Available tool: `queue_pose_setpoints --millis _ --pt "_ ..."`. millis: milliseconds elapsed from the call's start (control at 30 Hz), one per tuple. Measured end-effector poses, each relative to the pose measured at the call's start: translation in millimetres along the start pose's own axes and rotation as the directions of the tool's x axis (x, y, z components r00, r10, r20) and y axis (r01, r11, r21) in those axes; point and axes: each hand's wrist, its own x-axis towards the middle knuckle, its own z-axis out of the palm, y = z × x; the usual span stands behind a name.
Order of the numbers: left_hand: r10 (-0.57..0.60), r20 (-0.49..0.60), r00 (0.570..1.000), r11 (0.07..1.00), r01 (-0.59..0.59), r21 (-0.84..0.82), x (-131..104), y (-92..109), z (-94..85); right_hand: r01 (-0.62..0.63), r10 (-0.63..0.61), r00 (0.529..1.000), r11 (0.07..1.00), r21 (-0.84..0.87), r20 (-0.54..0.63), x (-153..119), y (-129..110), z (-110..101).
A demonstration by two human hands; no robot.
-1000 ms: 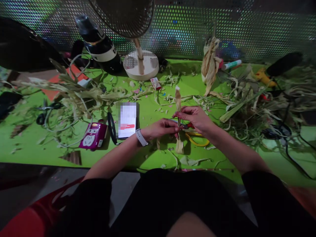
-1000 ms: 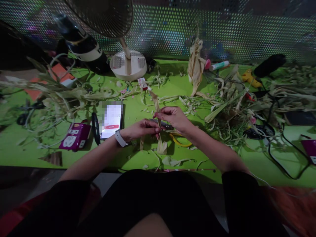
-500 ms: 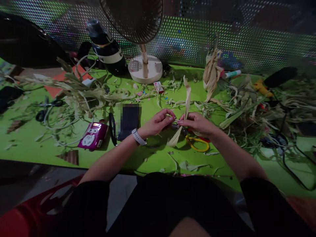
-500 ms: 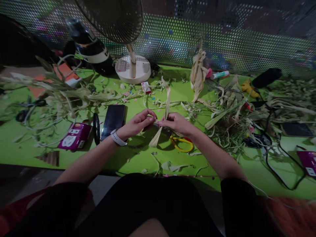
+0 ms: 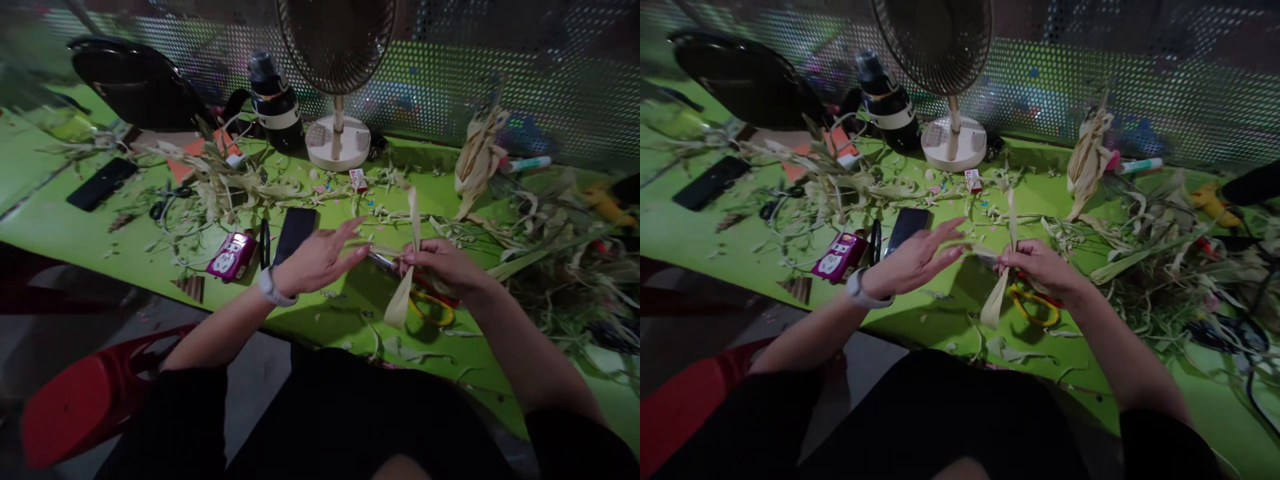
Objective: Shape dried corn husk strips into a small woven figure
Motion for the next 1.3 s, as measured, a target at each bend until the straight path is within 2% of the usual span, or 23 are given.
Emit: queue_pose_setpoints --millis 33,100,167,267,333,400,467,500,533,567,600,667,700,767,800,833,867,933,1000,1067,1200,1300 --pt "-0.066 -0.136 0.988 0.977 0.092 0.193 -9 -4 -1.7 0.004 -0.003 0.999 1.0 0.022 -0.051 1 0 0" --pt "-0.17 -0.323 0.931 0.862 0.3 0.409 -24 -20 -0.1 0.02 -0.017 0.991 0.999 0.025 -0.134 2 0 0" --pt "-0.216 -0.379 0.9 0.779 0.393 0.489 -32 -39 4.9 0.02 -0.022 0.99 1.0 -0.012 -0.141 2 0 2" --pt "-0.213 -0.369 0.905 0.772 0.388 0.504 -34 -51 9.5 0.008 -0.013 0.995 0.999 -0.048 -0.1 -3 -1 6" --pt "-0.141 -0.436 0.889 0.837 0.342 0.427 -34 -43 9.1 0.036 -0.04 0.994 0.998 -0.047 -0.106 -6 -3 8" --pt "-0.071 -0.475 0.877 0.942 0.216 0.258 -33 -25 9.7 0.094 -0.096 0.987 0.995 -0.02 -0.13 -7 -4 10" --pt "-0.054 -0.397 0.916 0.998 0.038 -0.049 -29 -8 14.4 0.149 -0.142 0.978 0.988 0.031 -0.153 -8 -4 14" --pt "-0.068 -0.307 0.949 0.976 -0.001 -0.218 -25 -2 18.5 0.165 -0.154 0.974 0.984 0.06 -0.165 -8 -4 16" --pt "-0.074 -0.182 0.981 0.93 0.002 -0.369 -21 2 23.3 0.178 -0.16 0.97 0.98 0.088 -0.185 -7 -4 18" --pt "-0.1 -0.089 0.991 0.866 0.043 -0.497 -15 4 28.4 0.187 -0.16 0.964 0.976 0.113 -0.211 -7 -4 19" --pt "-0.155 -0.049 0.987 0.796 0.095 -0.598 -10 4 33.0 0.197 -0.16 0.956 0.971 0.134 -0.246 -6 -5 21" --pt "-0.318 -0.123 0.94 0.661 0.127 -0.74 1 1 39.4 0.23 -0.165 0.927 0.959 0.165 -0.335 -4 -8 22" --pt "-0.397 -0.209 0.894 0.622 0.095 -0.777 5 -1 40.5 0.248 -0.165 0.911 0.952 0.181 -0.378 -4 -10 21" --pt "-0.467 -0.368 0.804 0.628 0.008 -0.778 11 -5 38.9 0.268 -0.154 0.893 0.937 0.224 -0.424 -2 -13 20" --pt "-0.465 -0.404 0.788 0.649 -0.006 -0.76 12 -5 37.1 0.272 -0.15 0.892 0.932 0.241 -0.425 -1 -12 20" --pt "-0.447 -0.382 0.809 0.667 0.017 -0.745 13 -4 35.3 0.27 -0.15 0.898 0.93 0.249 -0.413 -1 -11 20" --pt "-0.416 -0.319 0.851 0.681 0.059 -0.73 14 -2 33.9 0.265 -0.154 0.907 0.932 0.247 -0.391 -1 -8 22" --pt "-0.341 -0.135 0.93 0.691 0.15 -0.707 15 6 33.9 0.247 -0.17 0.931 0.945 0.213 -0.323 0 1 26" --pt "-0.248 -0.032 0.968 0.672 0.148 -0.726 18 15 37.9 0.236 -0.184 0.949 0.953 0.189 -0.255 0 11 33" --pt "-0.213 -0.028 0.977 0.62 0.113 -0.777 23 22 44.5 0.233 -0.192 0.958 0.955 0.186 -0.215 -1 20 38" --pt "-0.291 -0.072 0.954 0.51 0.091 -0.856 28 25 57.8 0.224 -0.182 0.959 0.957 0.186 -0.218 -2 30 41" --pt "-0.347 -0.024 0.938 0.376 0.116 -0.919 27 20 65.6 0.234 -0.186 0.956 0.95 0.207 -0.228 0 36 41"
